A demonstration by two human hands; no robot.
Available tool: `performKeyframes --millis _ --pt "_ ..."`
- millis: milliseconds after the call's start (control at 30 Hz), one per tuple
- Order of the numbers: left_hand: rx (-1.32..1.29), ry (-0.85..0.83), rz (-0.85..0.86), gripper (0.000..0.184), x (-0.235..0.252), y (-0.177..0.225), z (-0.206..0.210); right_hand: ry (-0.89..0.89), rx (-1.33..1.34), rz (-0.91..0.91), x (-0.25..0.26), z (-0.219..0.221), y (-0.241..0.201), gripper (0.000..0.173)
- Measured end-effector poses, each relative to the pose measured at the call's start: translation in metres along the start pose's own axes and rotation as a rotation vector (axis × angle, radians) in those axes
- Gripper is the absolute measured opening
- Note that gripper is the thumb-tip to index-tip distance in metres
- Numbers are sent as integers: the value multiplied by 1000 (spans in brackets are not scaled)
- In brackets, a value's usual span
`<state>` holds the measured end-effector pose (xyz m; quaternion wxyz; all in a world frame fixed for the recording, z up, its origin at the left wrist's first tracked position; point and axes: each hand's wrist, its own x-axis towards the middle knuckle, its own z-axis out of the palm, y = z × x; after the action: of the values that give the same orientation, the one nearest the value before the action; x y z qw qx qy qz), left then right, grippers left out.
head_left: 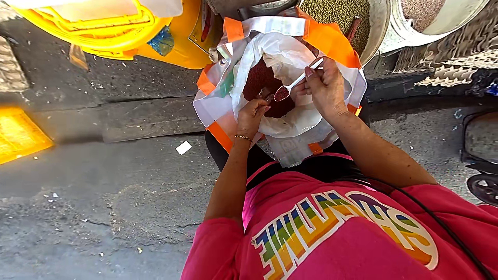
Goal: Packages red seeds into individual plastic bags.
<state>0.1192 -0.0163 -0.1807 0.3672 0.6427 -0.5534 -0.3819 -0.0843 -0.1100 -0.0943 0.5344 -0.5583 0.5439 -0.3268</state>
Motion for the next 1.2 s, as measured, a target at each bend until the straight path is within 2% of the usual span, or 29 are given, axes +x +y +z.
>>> performKeyframes --millis 267,433,933,1067,1200 --pt "69 -39 -7 19 -1 2 -2 -4 -18 -21 6 4 1 22" --pt "68 -62 1 19 -1 2 -3 -53 -38 -71 8 5 5 19" --pt "-3 -120 -69 23 3 6 -2 -150 -173 -420 0 9 19 18" --pt "35 -160 -82 29 4 9 0 -151 -220 -456 -2 12 21 20" --pt "87 -177 -108 26 6 11 2 -168 -243 -484 -3 12 21 20"
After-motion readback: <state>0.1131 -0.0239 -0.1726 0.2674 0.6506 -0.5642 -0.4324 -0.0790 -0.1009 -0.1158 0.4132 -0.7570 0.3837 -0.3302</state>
